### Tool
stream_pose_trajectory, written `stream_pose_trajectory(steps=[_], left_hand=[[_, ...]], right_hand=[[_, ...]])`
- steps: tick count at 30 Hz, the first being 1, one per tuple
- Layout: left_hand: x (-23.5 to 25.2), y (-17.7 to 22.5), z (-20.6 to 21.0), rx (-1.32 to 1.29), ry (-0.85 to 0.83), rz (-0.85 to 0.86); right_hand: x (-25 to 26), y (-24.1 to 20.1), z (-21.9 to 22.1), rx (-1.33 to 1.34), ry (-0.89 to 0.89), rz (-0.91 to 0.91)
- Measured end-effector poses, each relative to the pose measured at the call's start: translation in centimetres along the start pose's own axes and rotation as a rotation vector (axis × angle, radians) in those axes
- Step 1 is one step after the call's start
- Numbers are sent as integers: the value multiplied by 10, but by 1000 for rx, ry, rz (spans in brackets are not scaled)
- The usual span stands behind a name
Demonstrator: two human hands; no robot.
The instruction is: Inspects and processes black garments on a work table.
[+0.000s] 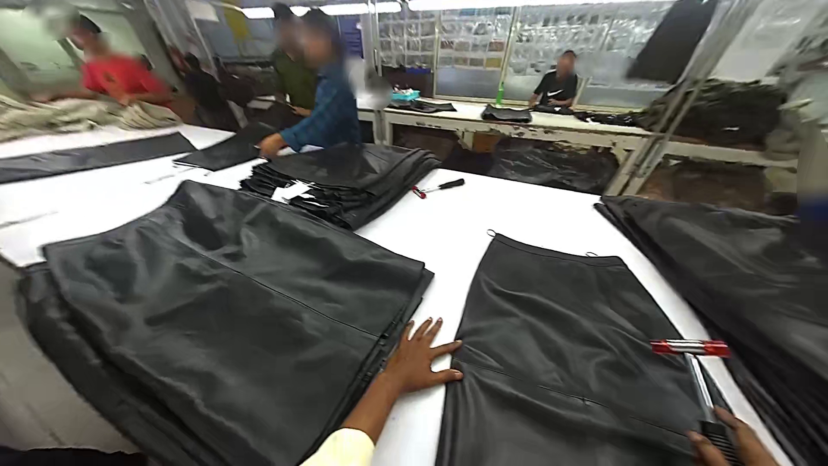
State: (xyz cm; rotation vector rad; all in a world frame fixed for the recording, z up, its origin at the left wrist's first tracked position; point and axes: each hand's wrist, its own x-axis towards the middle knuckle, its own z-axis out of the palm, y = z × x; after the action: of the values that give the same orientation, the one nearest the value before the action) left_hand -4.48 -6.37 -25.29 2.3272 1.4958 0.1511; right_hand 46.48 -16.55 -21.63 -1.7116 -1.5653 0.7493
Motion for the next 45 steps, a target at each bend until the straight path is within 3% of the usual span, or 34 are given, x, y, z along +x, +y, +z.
stream_pose_trajectory(steps=[4, 9, 14, 18, 21, 24, 27, 31, 36, 39, 40, 43, 45], left_hand=[[3, -4, 1, -10, -15, 1], [5, -4, -4, -5, -68, -6], [6, -3, -7, -17, -75, -13], [7, -5, -10, -21, -87, -14], [8, -5, -12, -70, -89, -11], [8, -6, -14, -64, -94, -11], [7, -7, -12, -59, -90, -9], [6, -6, -14, -71, -109, -10], [6, -8, -12, -75, -89, 2], [7, -7, -14, -89, -104, -1], [7, -6, -15, -86, -113, -1], [7, -8, -17, -99, -105, 4], [6, -7, -18, -95, -105, 5]], right_hand=[[-34, -88, 51, 254, -126, 127], [-56, -135, 117, 397, -401, 126], [-63, -184, 159, 333, -226, -146], [-55, -158, 204, 83, -96, -401], [-47, -150, 210, -83, -286, -304], [-51, -175, 200, 62, -148, -352], [-55, -173, 206, -30, -2, -458], [-51, -154, 212, -201, -251, -323], [-57, -163, 218, -103, 30, -462], [-47, -151, 216, -199, -215, -320], [-45, -154, 210, -178, -223, -305], [-48, -162, 208, -63, -25, -432], [-51, -158, 213, -125, -53, -430]])
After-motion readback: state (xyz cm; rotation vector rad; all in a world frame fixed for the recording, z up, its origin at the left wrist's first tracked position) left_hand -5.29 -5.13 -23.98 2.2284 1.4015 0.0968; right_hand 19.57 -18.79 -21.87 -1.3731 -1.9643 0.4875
